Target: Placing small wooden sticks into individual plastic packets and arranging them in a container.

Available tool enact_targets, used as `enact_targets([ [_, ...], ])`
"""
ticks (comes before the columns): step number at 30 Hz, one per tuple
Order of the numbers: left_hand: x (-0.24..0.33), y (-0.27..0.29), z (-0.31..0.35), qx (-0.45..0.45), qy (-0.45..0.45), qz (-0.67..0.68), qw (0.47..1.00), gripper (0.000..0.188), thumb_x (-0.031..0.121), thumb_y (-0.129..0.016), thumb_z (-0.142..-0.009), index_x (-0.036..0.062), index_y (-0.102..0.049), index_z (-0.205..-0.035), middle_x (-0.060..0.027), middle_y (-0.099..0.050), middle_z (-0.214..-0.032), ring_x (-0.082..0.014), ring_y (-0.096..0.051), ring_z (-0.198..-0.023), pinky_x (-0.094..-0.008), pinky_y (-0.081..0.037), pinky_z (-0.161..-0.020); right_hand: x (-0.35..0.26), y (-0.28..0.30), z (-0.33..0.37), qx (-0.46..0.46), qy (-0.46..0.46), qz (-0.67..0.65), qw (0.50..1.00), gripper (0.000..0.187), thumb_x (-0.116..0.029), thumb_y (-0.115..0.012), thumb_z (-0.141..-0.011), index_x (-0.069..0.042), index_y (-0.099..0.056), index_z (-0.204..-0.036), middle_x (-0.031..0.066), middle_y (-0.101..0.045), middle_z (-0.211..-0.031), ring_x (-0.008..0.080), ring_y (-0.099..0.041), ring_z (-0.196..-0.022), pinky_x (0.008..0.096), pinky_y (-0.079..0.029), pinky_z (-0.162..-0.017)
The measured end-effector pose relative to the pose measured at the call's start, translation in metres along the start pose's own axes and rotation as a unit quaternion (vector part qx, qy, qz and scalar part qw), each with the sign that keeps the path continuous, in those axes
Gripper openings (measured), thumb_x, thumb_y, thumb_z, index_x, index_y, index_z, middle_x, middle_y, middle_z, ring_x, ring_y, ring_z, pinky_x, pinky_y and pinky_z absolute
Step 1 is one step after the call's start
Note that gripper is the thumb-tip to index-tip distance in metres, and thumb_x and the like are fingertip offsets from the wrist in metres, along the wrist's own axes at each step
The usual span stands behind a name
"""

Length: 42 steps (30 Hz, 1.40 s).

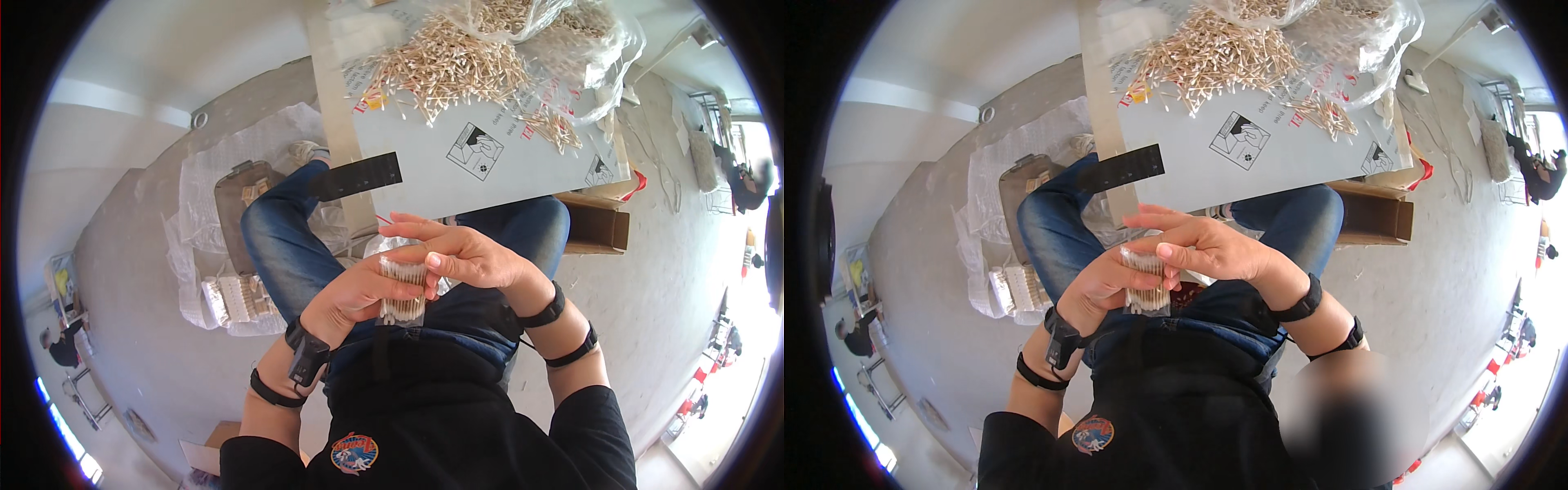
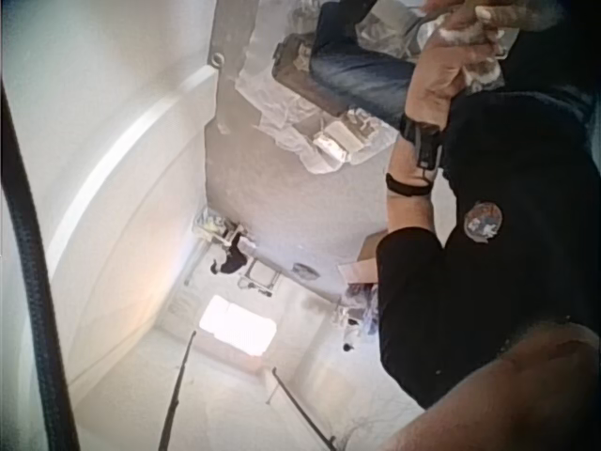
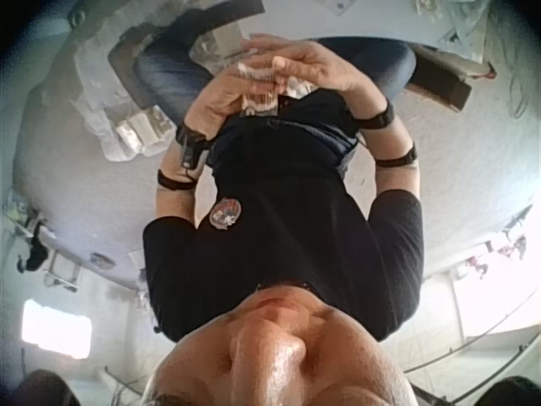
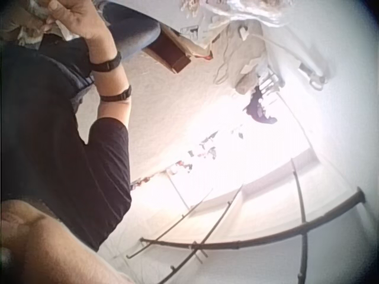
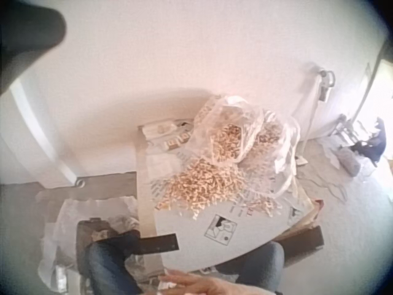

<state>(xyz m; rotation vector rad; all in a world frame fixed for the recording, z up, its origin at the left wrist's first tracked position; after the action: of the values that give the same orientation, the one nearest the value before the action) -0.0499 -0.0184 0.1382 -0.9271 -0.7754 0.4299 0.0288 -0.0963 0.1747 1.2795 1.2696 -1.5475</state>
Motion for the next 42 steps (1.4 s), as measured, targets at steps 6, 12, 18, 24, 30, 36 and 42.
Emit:
enact_targets([
  [6,-0.006,0.004,0.001,0.010,0.011,0.025,1.000,0.030,-0.002,-0.071,-0.082,0.0007,-0.064,-0.111,-0.0089,-0.066,-0.098,-0.0217,-0.064,-0.098,-0.0342,-0.051,-0.090,0.003,0.002,0.000,-0.003,-0.005,0.068,0.998,0.047,-0.036,-0.047,-0.103,-0.001,-0.061,-0.130,0.0210,-0.051,-0.140,0.0349,-0.019,-0.148,0.0454,-0.031,-0.111],
  [12,-0.007,0.005,0.000,-0.005,0.004,0.007,1.000,0.036,0.004,-0.072,-0.085,0.0031,-0.061,-0.120,-0.0068,-0.065,-0.101,-0.0200,-0.064,-0.100,-0.0328,-0.052,-0.088,0.001,-0.002,-0.001,0.015,-0.006,0.053,0.998,0.041,-0.031,-0.049,-0.103,-0.002,-0.063,-0.129,0.0192,-0.052,-0.139,0.0359,-0.020,-0.148,0.0453,-0.031,-0.111],
  [18,-0.003,0.002,-0.001,-0.027,0.010,-0.013,1.000,0.037,0.004,-0.071,-0.085,0.0021,-0.060,-0.121,-0.0077,-0.065,-0.101,-0.0203,-0.064,-0.101,-0.0328,-0.051,-0.089,0.001,-0.002,0.002,0.041,0.012,0.072,0.996,0.031,-0.020,-0.058,-0.099,-0.003,-0.067,-0.123,0.0182,-0.054,-0.136,0.0363,-0.025,-0.146,0.0437,-0.035,-0.109],
  [24,-0.004,0.003,-0.001,-0.003,0.020,-0.026,0.999,0.036,0.006,-0.072,-0.085,0.0014,-0.061,-0.119,-0.0080,-0.065,-0.102,-0.0203,-0.064,-0.100,-0.0326,-0.051,-0.088,-0.002,0.000,0.004,0.075,0.002,0.072,0.995,0.028,-0.008,-0.065,-0.091,-0.004,-0.071,-0.118,0.0165,-0.056,-0.133,0.0340,-0.035,-0.141,0.0423,-0.037,-0.107],
  [30,0.015,-0.005,-0.004,0.001,-0.021,-0.043,0.999,0.044,0.005,-0.073,-0.084,0.0023,-0.056,-0.125,-0.0076,-0.065,-0.103,-0.0202,-0.064,-0.100,-0.0327,-0.052,-0.089,-0.002,0.014,0.014,0.140,-0.006,0.024,0.990,0.027,-0.004,-0.066,-0.089,-0.003,-0.072,-0.115,0.0150,-0.057,-0.131,0.0319,-0.040,-0.138,0.0431,-0.037,-0.108],
  [36,0.021,-0.010,-0.001,0.018,-0.023,-0.011,1.000,0.054,0.001,-0.072,-0.082,0.0013,-0.051,-0.133,-0.0069,-0.065,-0.104,-0.0205,-0.065,-0.101,-0.0340,-0.053,-0.088,-0.006,0.021,0.023,0.175,0.017,-0.007,0.984,0.020,-0.004,-0.066,-0.089,-0.001,-0.073,-0.108,0.0157,-0.059,-0.129,0.0331,-0.040,-0.138,0.0446,-0.037,-0.108],
  [42,0.020,-0.009,-0.001,0.013,-0.035,0.010,0.999,0.061,-0.001,-0.072,-0.081,-0.0005,-0.048,-0.137,-0.0070,-0.066,-0.104,-0.0204,-0.066,-0.100,-0.0338,-0.054,-0.088,-0.008,0.020,0.018,0.167,0.040,0.003,0.985,0.016,-0.004,-0.067,-0.088,-0.001,-0.073,-0.102,0.0158,-0.059,-0.127,0.0322,-0.046,-0.134,0.0408,-0.040,-0.105],
])
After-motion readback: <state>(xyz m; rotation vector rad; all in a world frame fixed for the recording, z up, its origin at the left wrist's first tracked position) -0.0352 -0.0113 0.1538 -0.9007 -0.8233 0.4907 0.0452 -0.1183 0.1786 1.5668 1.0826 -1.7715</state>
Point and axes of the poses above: each hand's wrist, its own z-axis away from the middle knuckle, its own y-axis out of the back of the hand, x = y × z, the point moved 7 cm from there along -z, towards the middle knuckle
